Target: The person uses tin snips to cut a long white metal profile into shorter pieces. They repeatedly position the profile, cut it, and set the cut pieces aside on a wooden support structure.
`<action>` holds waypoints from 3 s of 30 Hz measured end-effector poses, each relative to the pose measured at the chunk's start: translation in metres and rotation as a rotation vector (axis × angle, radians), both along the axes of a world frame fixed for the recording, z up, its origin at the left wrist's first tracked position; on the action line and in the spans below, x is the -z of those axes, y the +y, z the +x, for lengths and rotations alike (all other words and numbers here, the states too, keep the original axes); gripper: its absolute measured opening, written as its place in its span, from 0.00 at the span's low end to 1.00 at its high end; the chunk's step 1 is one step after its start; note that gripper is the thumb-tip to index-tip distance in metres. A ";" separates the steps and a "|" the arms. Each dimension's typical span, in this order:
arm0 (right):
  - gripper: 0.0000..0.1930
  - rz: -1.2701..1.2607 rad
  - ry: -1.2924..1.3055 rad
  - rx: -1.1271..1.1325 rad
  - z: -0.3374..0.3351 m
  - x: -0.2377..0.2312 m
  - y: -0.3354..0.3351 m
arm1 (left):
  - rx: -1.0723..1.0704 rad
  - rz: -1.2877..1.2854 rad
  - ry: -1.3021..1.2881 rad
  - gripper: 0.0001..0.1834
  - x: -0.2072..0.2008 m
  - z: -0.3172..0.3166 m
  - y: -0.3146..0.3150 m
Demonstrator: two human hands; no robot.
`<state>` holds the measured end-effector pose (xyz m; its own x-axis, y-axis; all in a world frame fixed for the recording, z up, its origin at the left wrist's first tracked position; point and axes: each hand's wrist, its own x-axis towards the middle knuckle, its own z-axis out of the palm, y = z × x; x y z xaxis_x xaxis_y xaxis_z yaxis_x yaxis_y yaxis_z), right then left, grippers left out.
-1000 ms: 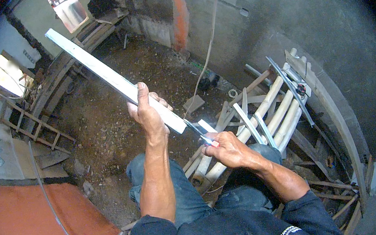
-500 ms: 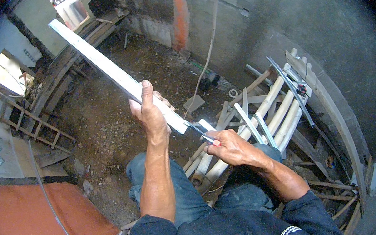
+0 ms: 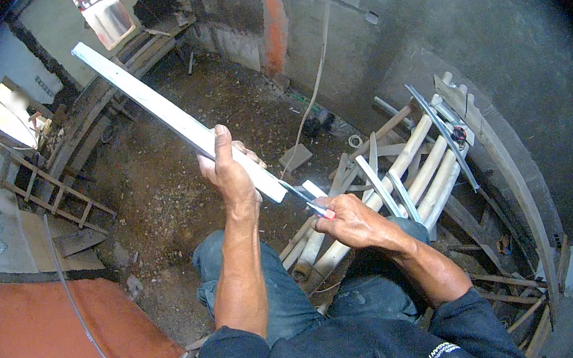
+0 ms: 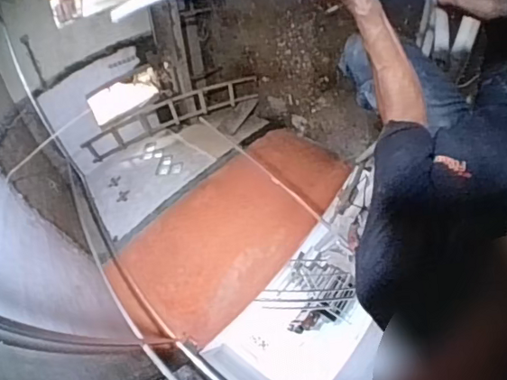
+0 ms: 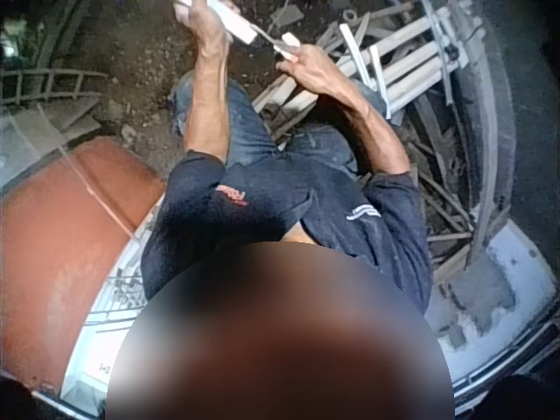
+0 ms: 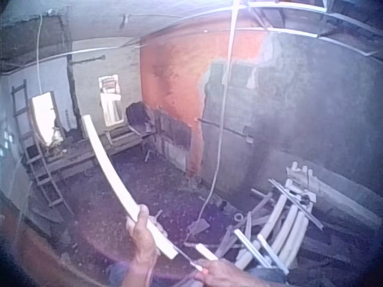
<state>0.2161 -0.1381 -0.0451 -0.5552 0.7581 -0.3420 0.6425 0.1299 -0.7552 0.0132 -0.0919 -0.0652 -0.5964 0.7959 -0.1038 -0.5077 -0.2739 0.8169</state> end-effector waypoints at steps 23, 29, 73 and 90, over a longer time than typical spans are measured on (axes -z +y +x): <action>0.14 -0.043 0.092 -0.043 0.009 0.010 -0.001 | 0.048 0.083 0.060 0.24 -0.001 0.001 -0.004; 0.08 -0.213 0.191 0.030 0.007 0.013 -0.005 | 0.036 0.083 0.031 0.26 0.001 0.000 -0.002; 0.12 0.018 0.114 -0.088 -0.003 0.006 -0.002 | -0.004 0.005 0.052 0.19 -0.002 -0.015 -0.001; 0.10 0.025 0.006 -0.057 -0.003 0.005 0.003 | -0.020 -0.061 0.108 0.20 0.000 -0.005 0.000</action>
<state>0.2133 -0.1348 -0.0496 -0.5996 0.7335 -0.3201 0.6292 0.1849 -0.7550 0.0085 -0.0919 -0.0650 -0.6228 0.7776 -0.0859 -0.4103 -0.2311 0.8822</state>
